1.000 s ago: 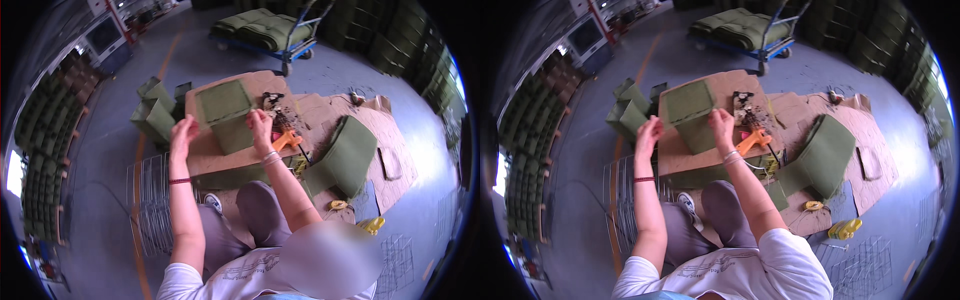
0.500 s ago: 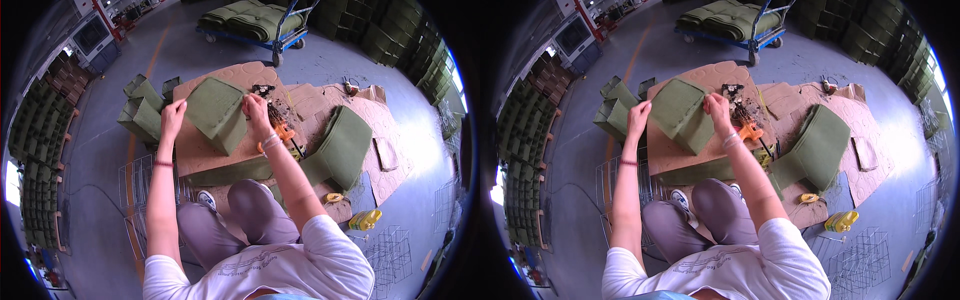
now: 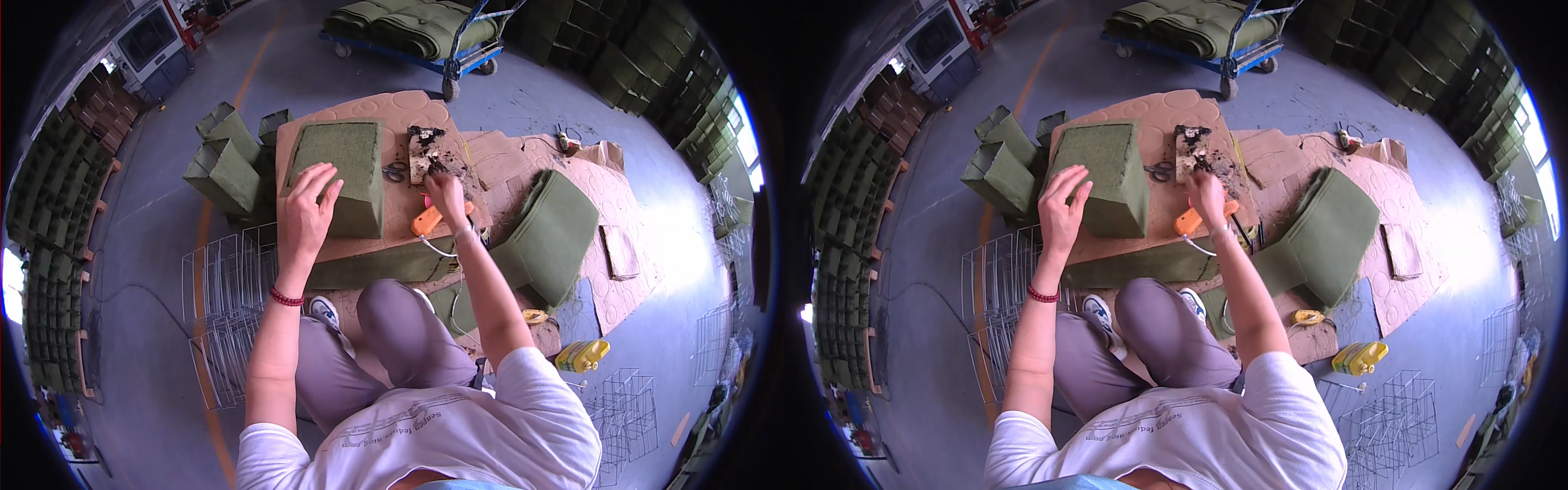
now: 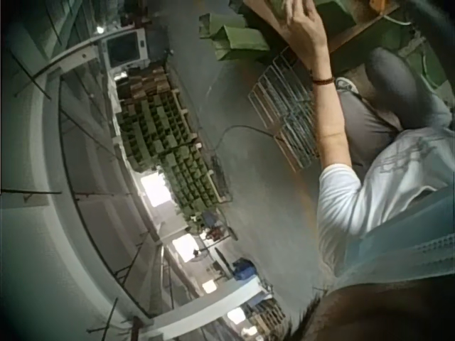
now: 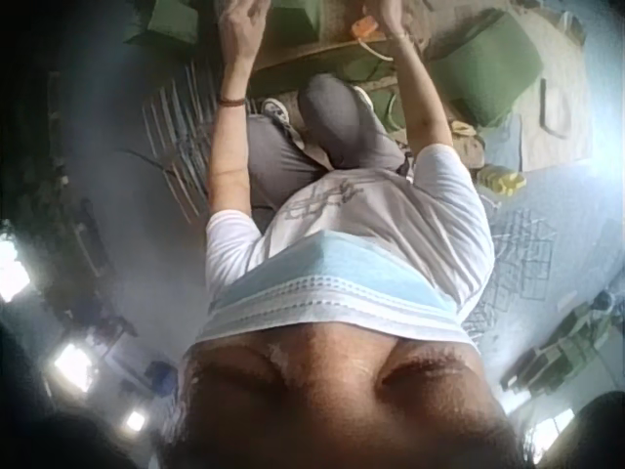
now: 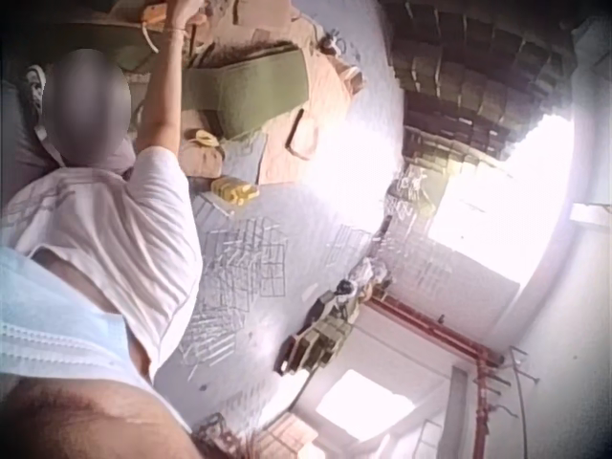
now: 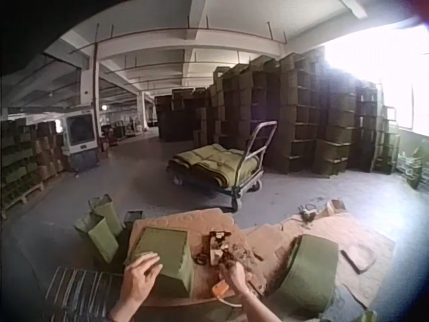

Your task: Glue green padded fabric covers onto metal wire frames using a hot glue gun.

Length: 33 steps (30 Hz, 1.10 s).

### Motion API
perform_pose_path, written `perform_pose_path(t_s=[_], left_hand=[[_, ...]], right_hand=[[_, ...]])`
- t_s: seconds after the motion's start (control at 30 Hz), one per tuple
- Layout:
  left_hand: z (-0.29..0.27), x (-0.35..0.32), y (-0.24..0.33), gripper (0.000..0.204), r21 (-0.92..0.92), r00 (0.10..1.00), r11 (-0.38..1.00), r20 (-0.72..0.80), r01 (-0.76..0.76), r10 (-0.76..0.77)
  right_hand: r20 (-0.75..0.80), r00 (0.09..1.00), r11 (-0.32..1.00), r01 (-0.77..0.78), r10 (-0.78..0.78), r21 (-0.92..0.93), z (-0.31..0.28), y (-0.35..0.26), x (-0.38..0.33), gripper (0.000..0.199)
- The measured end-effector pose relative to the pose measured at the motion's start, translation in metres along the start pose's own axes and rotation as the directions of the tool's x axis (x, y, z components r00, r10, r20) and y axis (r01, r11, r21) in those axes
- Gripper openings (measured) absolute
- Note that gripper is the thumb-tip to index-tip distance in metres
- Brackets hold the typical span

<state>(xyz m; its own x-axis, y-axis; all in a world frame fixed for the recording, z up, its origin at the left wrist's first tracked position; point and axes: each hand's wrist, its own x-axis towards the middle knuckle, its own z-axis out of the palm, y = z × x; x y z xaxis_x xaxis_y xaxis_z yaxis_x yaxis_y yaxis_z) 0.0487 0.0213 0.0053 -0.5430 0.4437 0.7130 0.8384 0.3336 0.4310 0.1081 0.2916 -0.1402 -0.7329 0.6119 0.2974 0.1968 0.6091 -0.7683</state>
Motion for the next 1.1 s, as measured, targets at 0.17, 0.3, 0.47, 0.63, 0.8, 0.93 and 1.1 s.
perform_pose_path(t_s=[0.17, 0.3, 0.47, 0.63, 0.8, 0.93, 1.1], left_hand=[[0.011, -0.007, 0.001, 0.011, -0.065, 0.996, 0.995, -0.046, -0.079, 0.076], [0.014, -0.01, 0.004, 0.009, -0.072, 0.991, 0.991, -0.088, -0.11, 0.103], [0.017, -0.012, 0.004, 0.009, -0.046, 0.987, 0.991, -0.109, -0.128, 0.122], [0.019, -0.018, -0.014, 0.011, -0.038, 0.971, 0.984, -0.176, -0.172, 0.162], [0.029, -0.019, -0.014, 0.012, -0.058, 0.97, 0.985, -0.194, -0.164, 0.15], [0.029, -0.017, -0.014, 0.012, -0.052, 0.964, 0.984, -0.217, -0.169, 0.154], [0.032, -0.018, -0.01, 0.012, -0.052, 0.958, 0.982, -0.234, -0.183, 0.166]], right_hand=[[-0.178, 0.977, 0.947, -0.165, 0.119, -0.274, 0.02, 0.056, -0.062, 0.038], [-0.343, 0.938, 0.9, -0.192, 0.052, -0.391, 0.035, 0.045, -0.065, 0.053], [-0.215, 0.904, 0.811, -0.426, 0.369, -0.401, 0.039, 0.029, -0.059, 0.061], [-0.214, 0.808, 0.791, -0.585, 0.55, -0.178, 0.041, 0.016, -0.047, 0.062], [0.376, 0.654, 0.248, -0.659, 0.657, 0.71, 0.019, 0.07, -0.04, 0.031], [0.437, 0.671, 0.29, -0.69, 0.598, 0.663, 0.009, 0.05, -0.038, 0.029], [0.252, 0.68, 0.232, -0.535, 0.689, 0.812, 0.011, 0.037, -0.035, 0.03]])
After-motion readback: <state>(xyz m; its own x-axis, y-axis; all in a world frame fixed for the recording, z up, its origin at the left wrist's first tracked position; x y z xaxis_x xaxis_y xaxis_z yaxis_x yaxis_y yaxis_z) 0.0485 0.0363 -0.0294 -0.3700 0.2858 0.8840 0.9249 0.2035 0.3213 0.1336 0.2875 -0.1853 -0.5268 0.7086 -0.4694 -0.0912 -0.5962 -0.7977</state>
